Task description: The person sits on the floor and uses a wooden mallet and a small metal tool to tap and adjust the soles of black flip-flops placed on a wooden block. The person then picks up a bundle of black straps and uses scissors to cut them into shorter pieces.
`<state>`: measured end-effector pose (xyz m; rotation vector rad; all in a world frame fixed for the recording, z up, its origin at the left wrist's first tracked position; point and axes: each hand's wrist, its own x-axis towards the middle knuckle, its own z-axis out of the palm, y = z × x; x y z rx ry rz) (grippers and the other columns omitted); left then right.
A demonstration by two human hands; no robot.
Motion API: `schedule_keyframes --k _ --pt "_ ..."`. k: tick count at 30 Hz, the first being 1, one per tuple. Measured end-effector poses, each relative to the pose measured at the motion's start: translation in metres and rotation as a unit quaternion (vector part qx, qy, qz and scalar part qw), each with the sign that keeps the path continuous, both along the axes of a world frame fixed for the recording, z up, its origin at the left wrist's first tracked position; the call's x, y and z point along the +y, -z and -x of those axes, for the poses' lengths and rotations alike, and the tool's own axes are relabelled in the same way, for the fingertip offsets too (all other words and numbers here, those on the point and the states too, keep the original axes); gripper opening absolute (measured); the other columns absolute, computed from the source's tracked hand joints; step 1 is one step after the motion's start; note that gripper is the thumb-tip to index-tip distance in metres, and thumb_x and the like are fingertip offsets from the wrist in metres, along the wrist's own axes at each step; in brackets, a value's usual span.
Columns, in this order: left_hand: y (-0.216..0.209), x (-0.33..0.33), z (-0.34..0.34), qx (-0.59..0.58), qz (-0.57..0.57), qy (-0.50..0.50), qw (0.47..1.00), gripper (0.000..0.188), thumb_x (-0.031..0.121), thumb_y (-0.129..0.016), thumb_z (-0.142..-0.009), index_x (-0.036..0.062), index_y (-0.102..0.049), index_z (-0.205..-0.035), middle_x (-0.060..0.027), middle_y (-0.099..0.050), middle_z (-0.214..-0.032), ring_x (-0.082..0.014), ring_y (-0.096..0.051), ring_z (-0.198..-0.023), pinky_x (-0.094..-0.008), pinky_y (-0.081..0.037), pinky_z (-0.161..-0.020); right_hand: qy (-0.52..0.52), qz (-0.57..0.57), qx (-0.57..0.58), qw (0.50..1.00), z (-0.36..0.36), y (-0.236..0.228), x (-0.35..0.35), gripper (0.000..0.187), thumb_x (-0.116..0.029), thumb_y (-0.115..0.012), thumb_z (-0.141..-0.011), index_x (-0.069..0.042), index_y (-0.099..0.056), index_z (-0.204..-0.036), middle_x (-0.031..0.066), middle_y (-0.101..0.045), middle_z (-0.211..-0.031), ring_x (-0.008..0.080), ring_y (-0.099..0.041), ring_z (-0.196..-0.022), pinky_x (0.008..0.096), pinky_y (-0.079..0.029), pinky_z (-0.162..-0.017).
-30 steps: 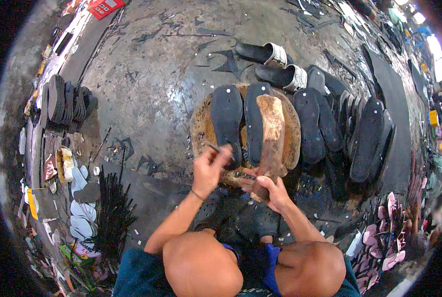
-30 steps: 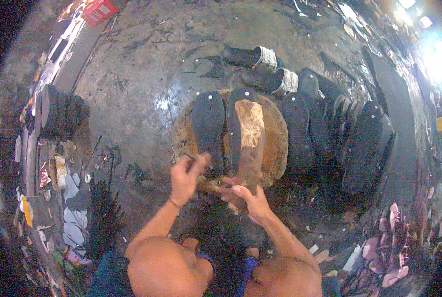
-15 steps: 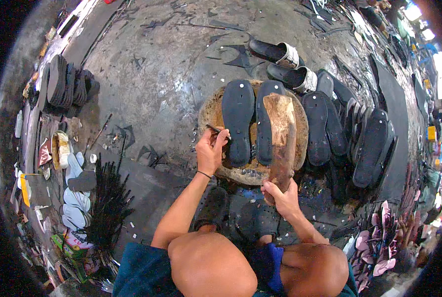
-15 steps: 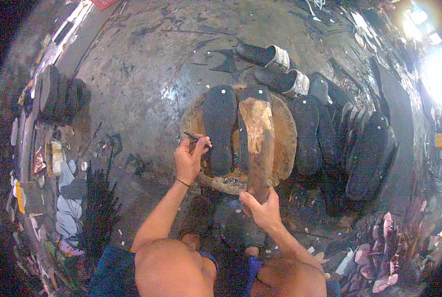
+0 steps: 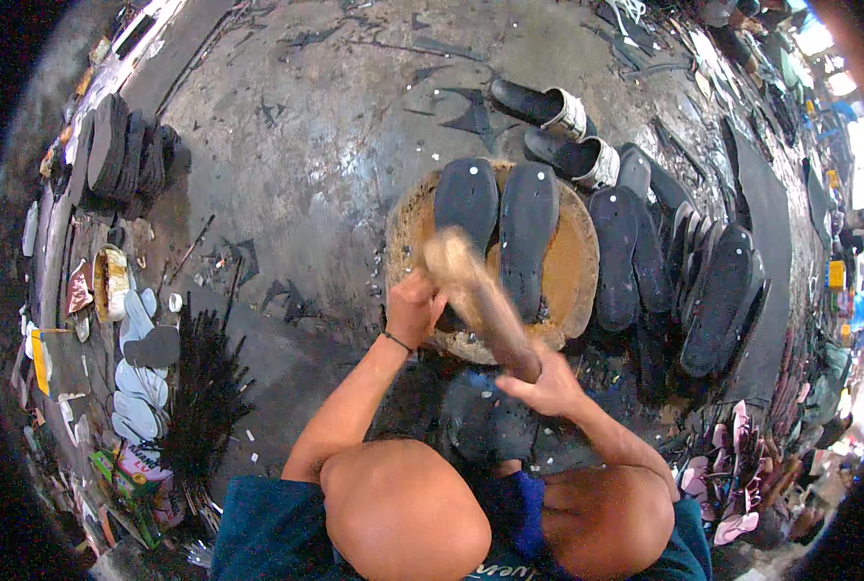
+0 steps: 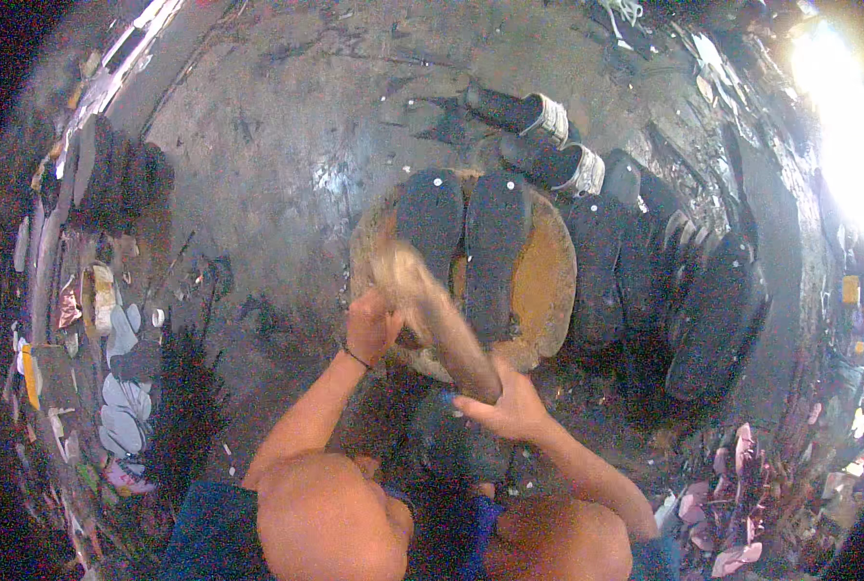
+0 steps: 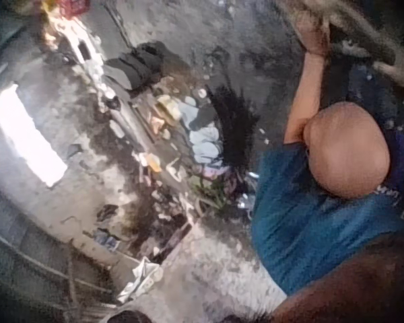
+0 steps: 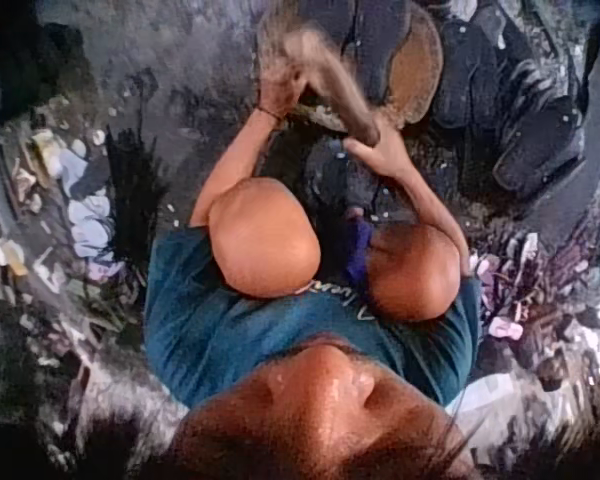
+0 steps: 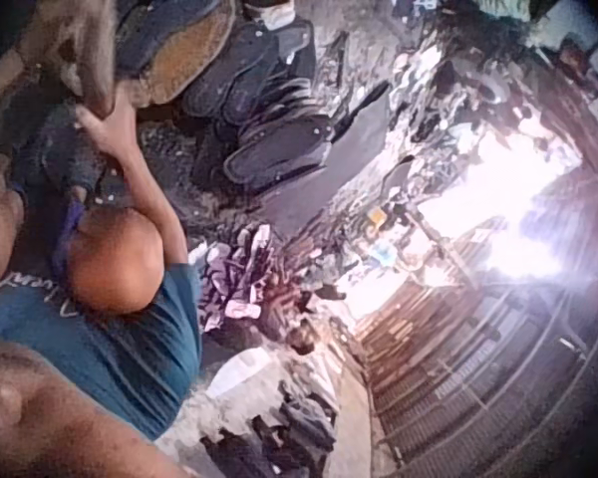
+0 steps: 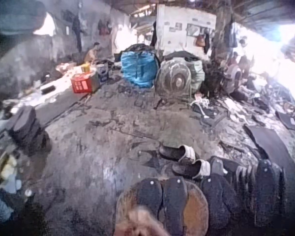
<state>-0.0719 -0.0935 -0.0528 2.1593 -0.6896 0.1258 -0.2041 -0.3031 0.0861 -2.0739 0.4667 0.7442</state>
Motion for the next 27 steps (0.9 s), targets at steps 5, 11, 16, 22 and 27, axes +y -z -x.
schedule_keyframes --k 5,11,16,22,27 --pt "-0.013 0.0 -0.006 0.063 0.043 -0.011 0.997 0.021 0.014 -0.067 -0.089 0.0054 -0.06 -0.107 -0.0152 -0.068 -0.109 -0.0279 -0.07 -0.089 -0.0333 -0.057 -0.073 0.173 -0.222 -0.09 0.955 0.064 0.023 0.005 0.046 -0.018 -0.079 -0.077 0.0 -0.06 -0.114 0.0069 -0.067 -0.103 0.0171 -0.062 -0.095 0.0357 -0.049 -0.087" --pt "-0.041 0.012 -0.022 0.384 0.31 -0.123 0.861 0.023 0.02 -0.057 -0.098 0.0001 -0.051 -0.107 -0.015 -0.068 -0.102 -0.023 -0.07 -0.088 -0.0339 -0.057 -0.07 0.425 0.039 -0.159 0.89 0.233 0.081 -0.019 0.047 -0.011 -0.074 -0.078 -0.001 -0.052 -0.118 0.0088 -0.064 -0.091 0.0201 -0.065 -0.08 0.0343 -0.051 -0.07" --pt "-0.022 0.092 0.018 0.292 0.069 -0.23 0.926 0.017 0.012 -0.055 -0.093 -0.0004 -0.045 -0.099 -0.0177 -0.066 -0.093 -0.0315 -0.069 -0.085 -0.0395 -0.054 -0.074 0.172 0.376 -0.327 0.85 0.149 0.04 -0.006 0.064 -0.009 -0.073 -0.075 0.0 -0.044 -0.132 0.022 -0.05 -0.127 0.0354 -0.049 -0.12 0.043 -0.038 -0.101" --pt "0.01 0.077 0.045 0.199 -0.192 -0.191 0.942 0.036 0.009 -0.066 -0.082 -0.0008 -0.039 -0.102 -0.028 -0.061 -0.096 -0.0468 -0.061 -0.09 -0.0515 -0.048 -0.076 0.004 0.239 -0.359 0.902 -0.028 0.063 0.019 0.071 -0.019 -0.074 -0.077 0.001 -0.042 -0.137 0.0254 -0.037 -0.143 0.0406 -0.038 -0.13 0.0474 -0.032 -0.108" --pt "0.009 0.088 0.041 0.272 -0.24 -0.211 0.908 0.047 0.015 -0.073 -0.081 0.0004 -0.037 -0.108 -0.0285 -0.062 -0.098 -0.0488 -0.06 -0.091 -0.0505 -0.049 -0.077 0.089 0.132 -0.405 0.9 -0.04 0.062 0.03 0.08 -0.026 -0.075 -0.074 -0.001 -0.038 -0.141 0.0267 -0.035 -0.144 0.045 -0.037 -0.131 0.0484 -0.031 -0.111"
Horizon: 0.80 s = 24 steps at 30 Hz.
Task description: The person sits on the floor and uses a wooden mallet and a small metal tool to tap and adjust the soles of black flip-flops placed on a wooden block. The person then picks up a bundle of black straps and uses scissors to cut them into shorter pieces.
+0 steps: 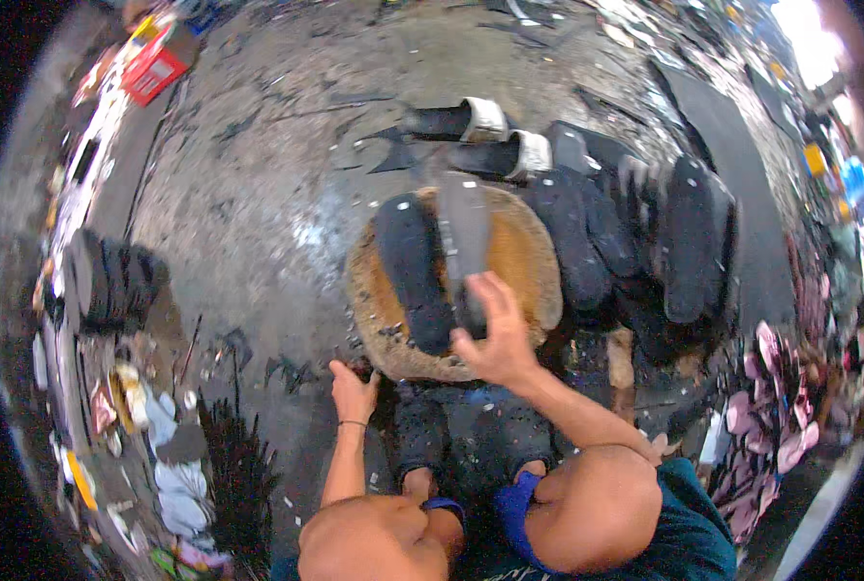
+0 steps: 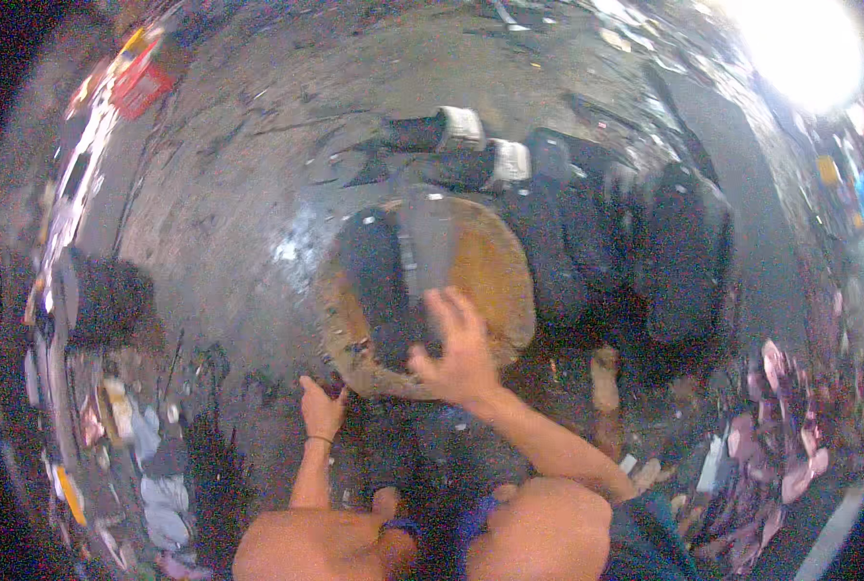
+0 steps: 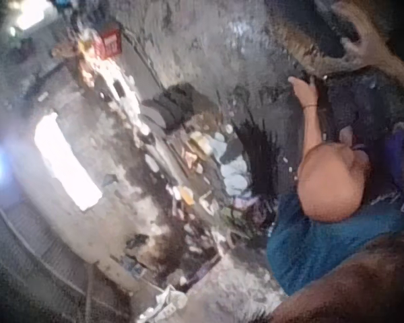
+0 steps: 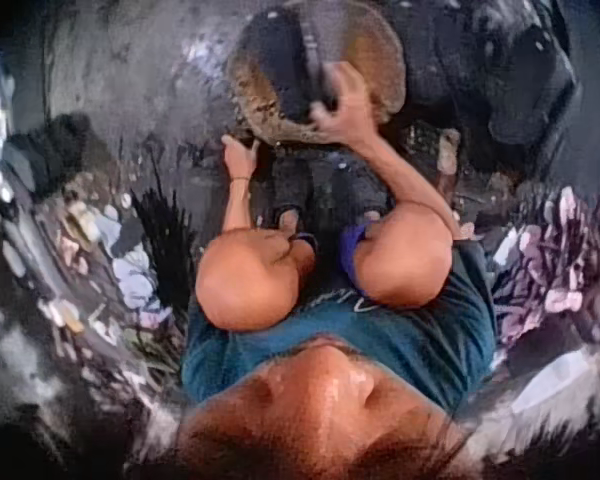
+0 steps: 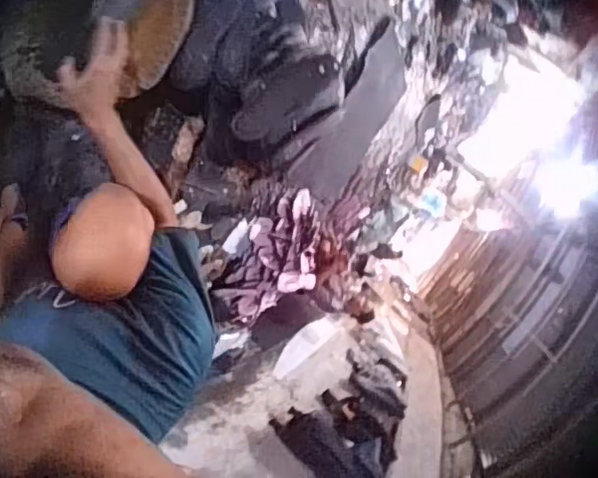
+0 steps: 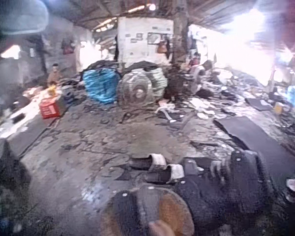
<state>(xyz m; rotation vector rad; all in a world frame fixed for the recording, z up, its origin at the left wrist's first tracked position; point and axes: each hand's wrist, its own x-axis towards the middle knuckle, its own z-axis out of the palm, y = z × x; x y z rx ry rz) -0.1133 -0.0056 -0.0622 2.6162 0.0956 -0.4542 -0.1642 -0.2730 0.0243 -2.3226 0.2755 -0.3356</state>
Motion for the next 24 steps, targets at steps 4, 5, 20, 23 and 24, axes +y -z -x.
schedule_keyframes --k 4,5,20,23,24 --pt "0.021 0.005 0.009 -0.014 0.0 0.091 0.996 0.04 0.008 -0.067 -0.083 -0.0039 -0.041 -0.112 -0.0226 -0.061 -0.107 -0.0393 -0.06 -0.1 -0.0443 -0.048 -0.084 -0.053 0.074 0.032 0.995 0.001 0.022 0.044 0.08 -0.033 -0.073 -0.076 -0.001 -0.039 -0.141 0.0282 -0.025 -0.15 0.0441 -0.038 -0.13 0.0507 -0.033 -0.108" --pt "0.017 -0.001 0.009 -0.005 0.052 0.043 0.998 0.038 0.007 -0.066 -0.082 -0.0031 -0.041 -0.109 -0.0254 -0.06 -0.107 -0.0415 -0.06 -0.099 -0.0451 -0.047 -0.086 -0.074 0.099 0.032 0.992 0.004 0.031 0.039 0.079 -0.034 -0.073 -0.077 -0.001 -0.04 -0.141 0.0288 -0.023 -0.151 0.0441 -0.038 -0.13 0.0509 -0.033 -0.108" --pt "-0.083 0.077 0.034 0.19 0.677 -0.36 0.613 0.026 0.021 -0.055 -0.098 0.0041 -0.059 -0.118 0.001 -0.054 -0.086 -0.0056 -0.037 -0.055 -0.0203 -0.032 -0.048 -0.048 0.248 0.004 0.967 0.009 -0.053 -0.073 0.062 -0.019 -0.069 -0.078 -0.001 -0.048 -0.133 0.0246 -0.038 -0.145 0.0413 -0.032 -0.136 0.051 -0.025 -0.111" --pt "-0.14 0.106 0.071 0.103 0.658 -0.448 0.596 0.031 0.033 -0.045 -0.103 0.0154 -0.054 -0.126 0.0014 -0.053 -0.09 -0.0052 -0.036 -0.055 -0.0185 -0.032 -0.046 -0.144 0.198 -0.015 0.97 0.004 -0.003 -0.074 0.053 -0.016 -0.067 -0.083 -0.001 -0.05 -0.131 0.024 -0.041 -0.143 0.0408 -0.037 -0.132 0.0509 -0.028 -0.11" --pt "-0.158 0.125 0.097 0.068 0.649 -0.454 0.607 0.031 0.036 -0.041 -0.104 0.0199 -0.052 -0.129 0.0015 -0.053 -0.089 -0.0049 -0.036 -0.056 -0.0182 -0.032 -0.046 -0.166 0.215 -0.013 0.962 0.003 0.008 -0.073 0.05 -0.017 -0.066 -0.086 0.0 -0.05 -0.131 0.0238 -0.045 -0.14 0.0398 -0.042 -0.13 0.0509 -0.031 -0.109"
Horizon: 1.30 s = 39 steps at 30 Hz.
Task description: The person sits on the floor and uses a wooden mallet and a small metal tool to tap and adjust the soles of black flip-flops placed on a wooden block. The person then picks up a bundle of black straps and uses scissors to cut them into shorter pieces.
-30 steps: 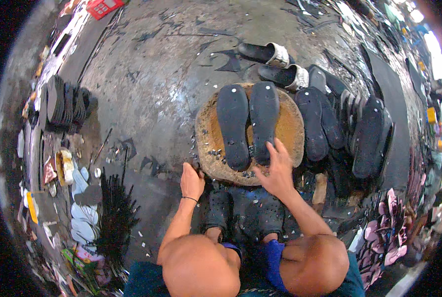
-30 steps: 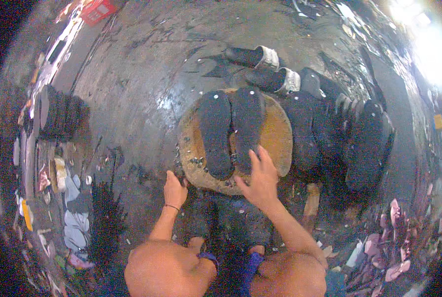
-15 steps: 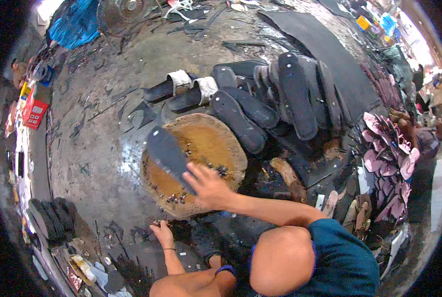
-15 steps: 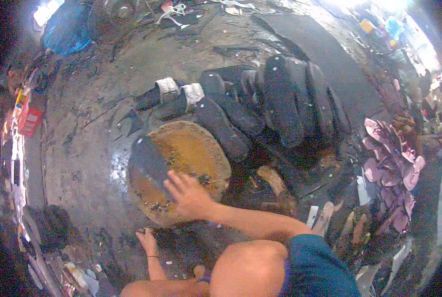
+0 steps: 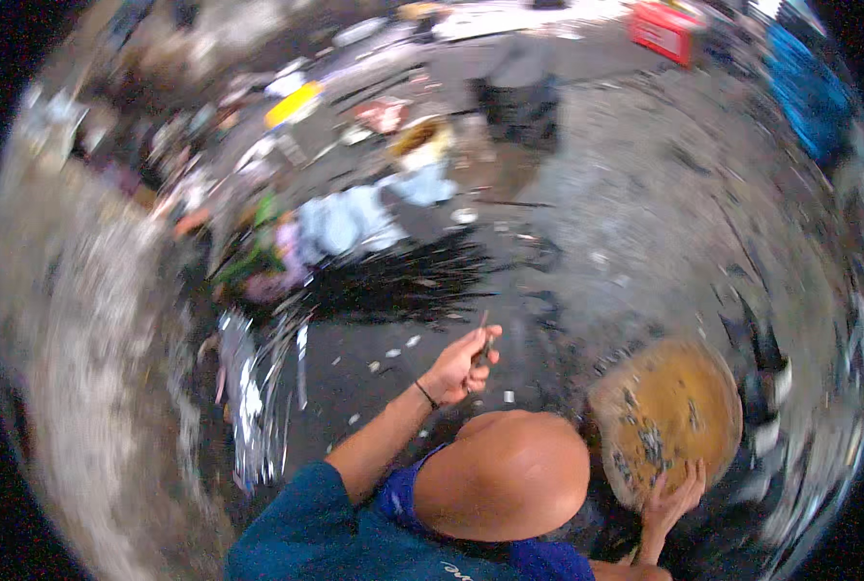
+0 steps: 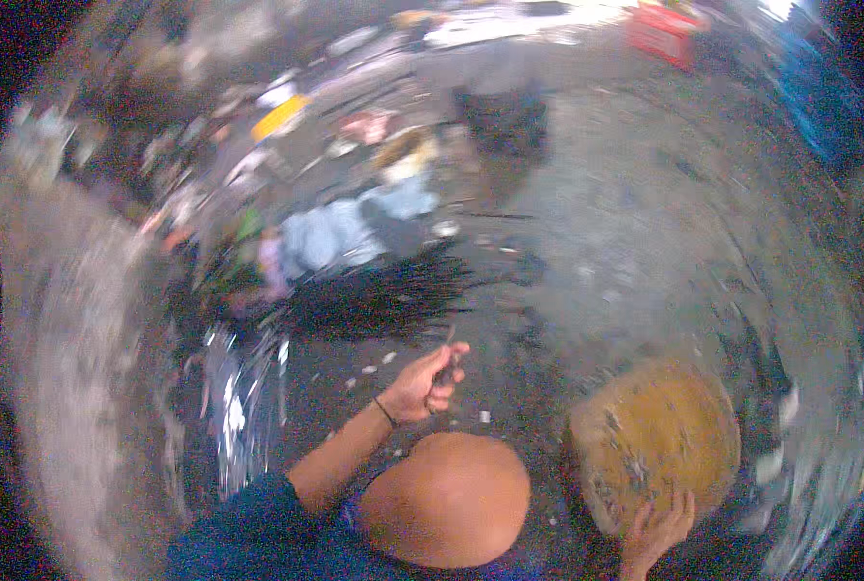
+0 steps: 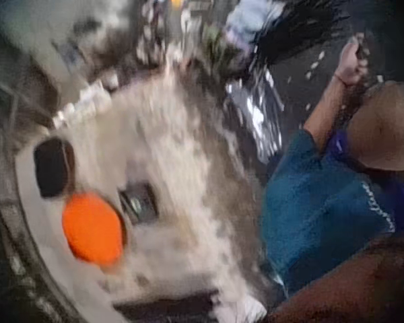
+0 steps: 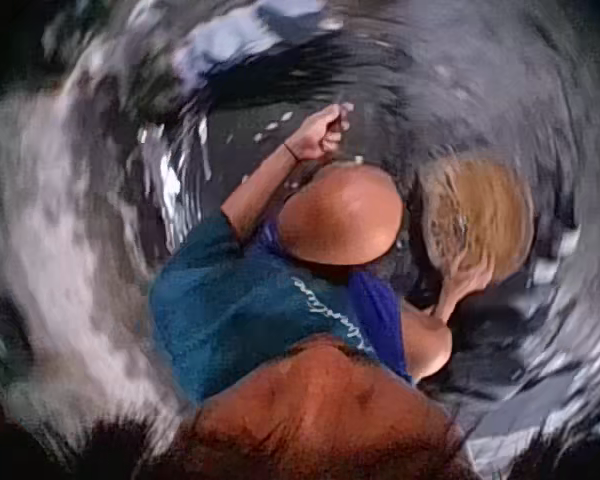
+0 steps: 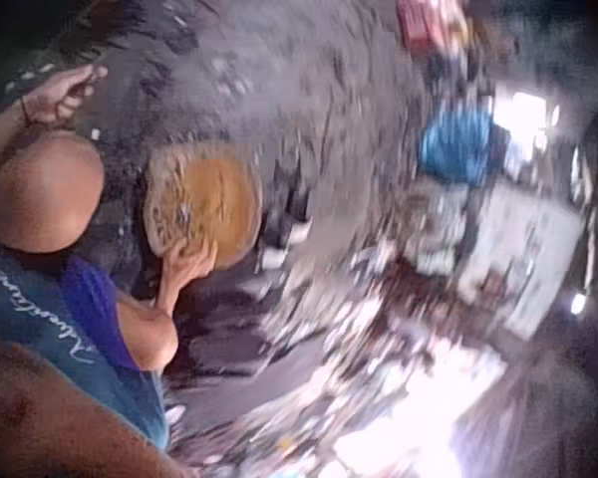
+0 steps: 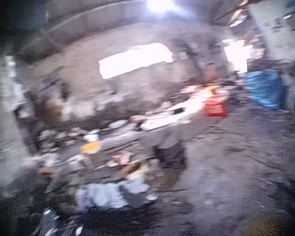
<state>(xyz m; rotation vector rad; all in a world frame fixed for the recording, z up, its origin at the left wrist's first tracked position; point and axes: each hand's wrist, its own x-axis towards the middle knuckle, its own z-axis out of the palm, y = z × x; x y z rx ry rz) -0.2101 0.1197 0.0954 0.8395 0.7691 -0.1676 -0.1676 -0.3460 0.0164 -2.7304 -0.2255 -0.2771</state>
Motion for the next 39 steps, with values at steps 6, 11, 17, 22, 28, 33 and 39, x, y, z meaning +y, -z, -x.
schedule_keyframes --k 6,11,17,22,28,33,39 --pt "-0.046 0.132 0.119 -0.005 -0.228 -0.302 0.926 0.03 0.024 -0.052 -0.098 0.0057 -0.055 -0.122 -0.0092 -0.064 -0.104 -0.0088 -0.047 -0.065 -0.0218 -0.04 -0.053 -0.097 0.091 0.023 0.991 -0.039 0.011 -0.017 0.06 -0.028 -0.063 -0.082 0.0 -0.047 -0.132 0.0224 -0.042 -0.14 0.0399 -0.037 -0.131 0.0506 -0.028 -0.109" --pt "-0.055 0.269 0.214 0.055 -0.436 -0.435 0.786 0.015 0.02 -0.051 -0.099 0.0068 -0.056 -0.092 -0.0001 -0.053 -0.071 -0.0095 -0.049 -0.057 -0.0255 -0.042 -0.048 -0.13 0.188 -0.008 0.973 -0.162 0.045 -0.064 0.052 -0.025 -0.066 -0.081 -0.007 -0.052 -0.128 0.0199 -0.047 -0.136 0.0364 -0.045 -0.126 0.0461 -0.036 -0.104" --pt "-0.065 0.487 0.299 0.283 -0.675 -0.339 0.591 0.031 0.026 -0.057 -0.093 -0.0012 -0.063 -0.08 -0.0116 -0.065 -0.068 -0.0239 -0.063 -0.059 -0.0415 -0.049 -0.061 -0.239 0.267 -0.014 0.933 -0.183 -0.074 0.033 0.053 -0.031 -0.066 -0.083 -0.007 -0.054 -0.128 0.0176 -0.052 -0.13 0.0363 -0.047 -0.121 0.0475 -0.039 -0.103" --pt "-0.069 0.601 0.292 0.44 -0.784 -0.201 0.388 0.022 0.016 -0.058 -0.087 0.008 -0.072 -0.101 -0.0181 -0.07 -0.093 -0.0363 -0.066 -0.09 -0.0481 -0.051 -0.082 -0.243 0.318 0.136 0.906 -0.212 -0.09 0.039 0.057 -0.037 -0.064 -0.084 -0.003 -0.053 -0.128 0.0248 -0.053 -0.125 0.0424 -0.045 -0.119 0.0533 -0.036 -0.102" --pt "-0.055 0.628 0.281 0.521 -0.695 -0.139 0.476 0.031 0.019 -0.063 -0.084 0.0109 -0.07 -0.114 -0.0191 -0.064 -0.112 -0.0366 -0.06 -0.106 -0.046 -0.05 -0.09 -0.196 0.267 0.183 0.926 -0.218 -0.098 0.058 0.064 -0.046 -0.067 -0.085 0.0 -0.053 -0.127 0.0268 -0.054 -0.123 0.0431 -0.047 -0.118 0.0507 -0.036 -0.102" --pt "-0.061 0.588 0.272 0.456 -0.747 -0.197 0.441 0.039 0.036 -0.063 -0.086 0.0042 -0.068 -0.109 -0.0209 -0.065 -0.107 -0.0366 -0.062 -0.102 -0.0464 -0.05 -0.087 -0.188 0.182 0.202 0.944 -0.211 -0.095 0.064 0.064 -0.042 -0.071 -0.084 0.003 -0.053 -0.126 0.0262 -0.056 -0.123 0.041 -0.052 -0.114 0.0463 -0.041 -0.099" --pt "-0.056 0.536 0.244 0.418 -0.795 -0.112 0.425 0.058 0.052 -0.072 -0.078 -0.0011 -0.067 -0.102 -0.0235 -0.068 -0.096 -0.0389 -0.066 -0.09 -0.0462 -0.051 -0.084 -0.173 0.155 0.251 0.94 -0.206 -0.1 0.091 0.06 -0.035 -0.071 -0.084 0.005 -0.054 -0.126 0.0258 -0.058 -0.122 0.0397 -0.055 -0.113 0.0447 -0.045 -0.095"
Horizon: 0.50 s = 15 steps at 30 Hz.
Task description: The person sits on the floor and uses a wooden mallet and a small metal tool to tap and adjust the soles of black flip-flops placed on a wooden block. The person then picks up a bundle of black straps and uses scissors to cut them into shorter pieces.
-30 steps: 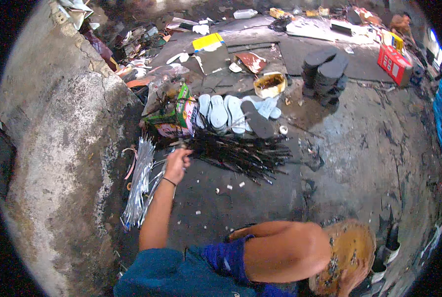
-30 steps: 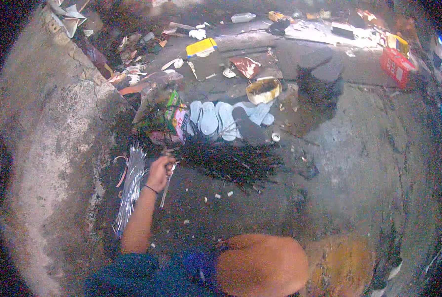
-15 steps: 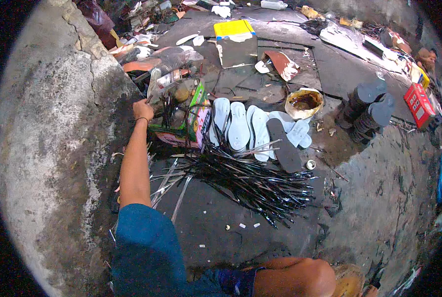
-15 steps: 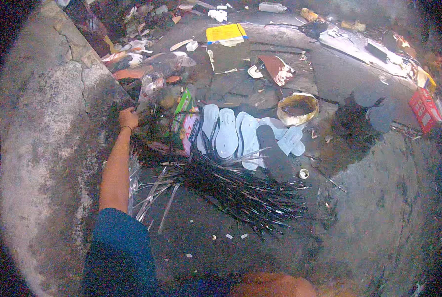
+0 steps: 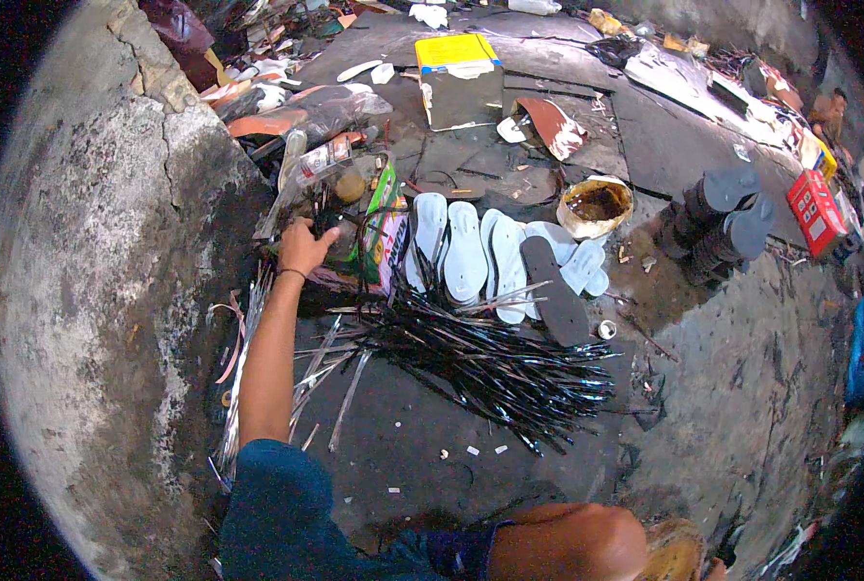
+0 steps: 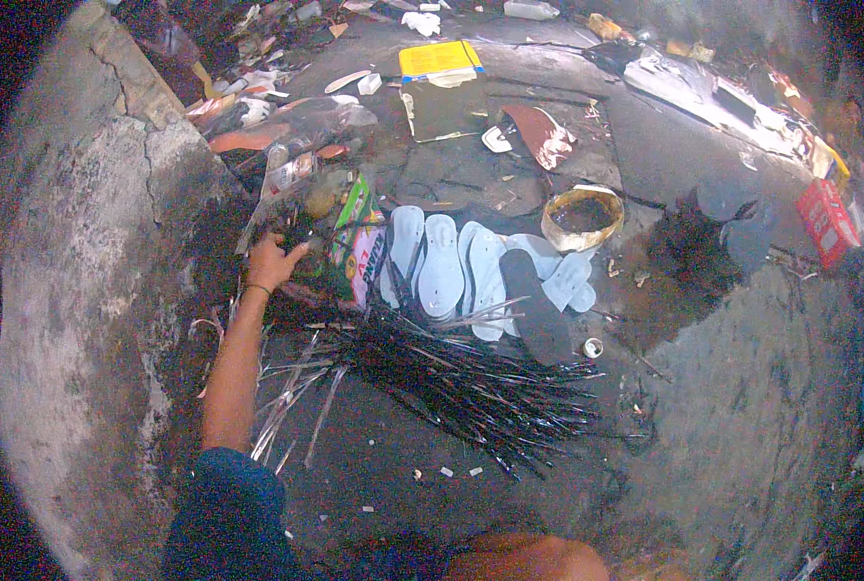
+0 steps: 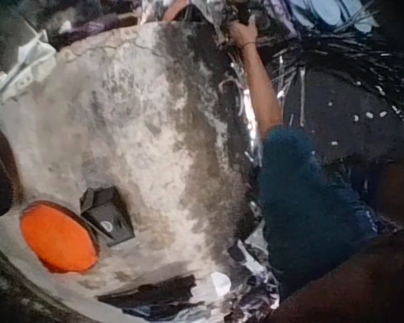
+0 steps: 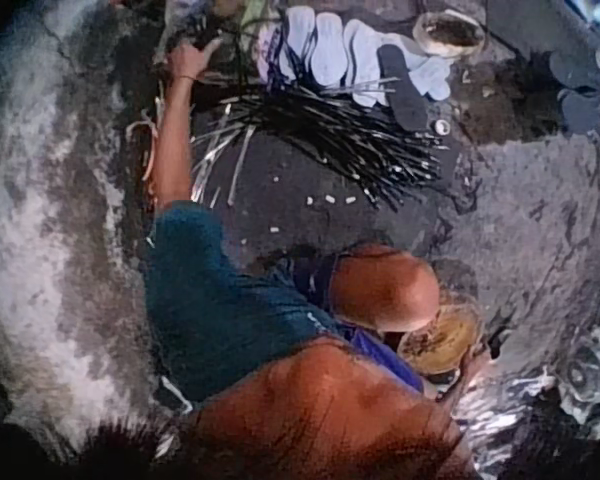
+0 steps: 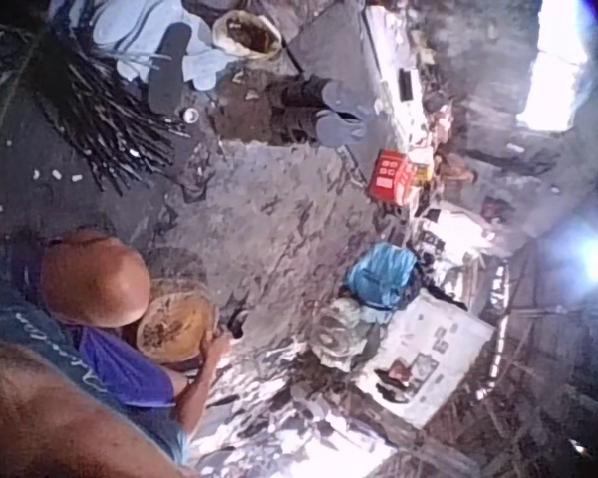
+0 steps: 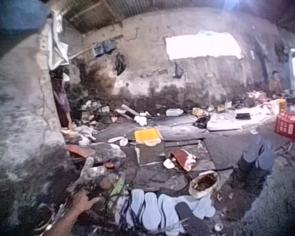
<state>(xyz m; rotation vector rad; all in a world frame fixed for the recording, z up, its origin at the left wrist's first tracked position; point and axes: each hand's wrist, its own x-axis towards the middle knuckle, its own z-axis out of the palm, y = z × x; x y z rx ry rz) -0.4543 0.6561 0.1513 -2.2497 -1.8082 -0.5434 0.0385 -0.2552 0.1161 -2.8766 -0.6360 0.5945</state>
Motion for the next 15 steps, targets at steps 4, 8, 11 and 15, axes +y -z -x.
schedule_keyframes --k 4,8,11,15 --pt "-0.002 0.023 -0.024 -0.009 0.16 0.006 0.987 0.054 0.044 -0.075 -0.075 -0.0037 -0.066 -0.1 -0.0241 -0.067 -0.098 -0.0402 -0.065 -0.094 -0.0469 -0.051 -0.085 0.036 0.052 -0.021 0.998 0.003 -0.016 0.005 0.06 -0.034 -0.072 -0.083 0.004 -0.055 -0.126 0.0249 -0.059 -0.121 0.0396 -0.055 -0.112 0.0452 -0.044 -0.096" --pt "-0.004 0.027 -0.011 0.017 0.108 -0.014 0.994 0.038 0.029 -0.071 -0.077 -0.007 -0.067 -0.088 -0.0278 -0.067 -0.097 -0.0432 -0.064 -0.094 -0.0478 -0.052 -0.085 0.017 0.078 -0.027 0.996 0.001 -0.01 0.016 0.057 -0.033 -0.073 -0.081 0.003 -0.058 -0.123 0.023 -0.061 -0.118 0.0397 -0.055 -0.11 0.0458 -0.043 -0.097" --pt "-0.015 0.014 0.012 -0.036 0.117 -0.029 0.992 0.042 0.03 -0.072 -0.077 -0.006 -0.064 -0.097 -0.0263 -0.068 -0.095 -0.0439 -0.065 -0.09 -0.0487 -0.051 -0.082 0.006 0.102 -0.055 0.993 0.001 -0.002 0.009 0.055 -0.032 -0.074 -0.08 0.002 -0.059 -0.12 0.0218 -0.062 -0.115 0.0392 -0.055 -0.109 0.045 -0.043 -0.096" --pt "-0.033 -0.023 0.114 -0.129 -0.051 0.001 0.99 0.043 0.028 -0.07 -0.082 -0.0016 -0.058 -0.112 -0.0223 -0.069 -0.092 -0.0403 -0.067 -0.087 -0.0462 -0.051 -0.08 -0.039 0.089 -0.025 0.995 -0.007 0.026 -0.003 0.053 -0.034 -0.074 -0.081 -0.001 -0.059 -0.12 0.0204 -0.061 -0.117 0.0372 -0.056 -0.11 0.0434 -0.044 -0.095"
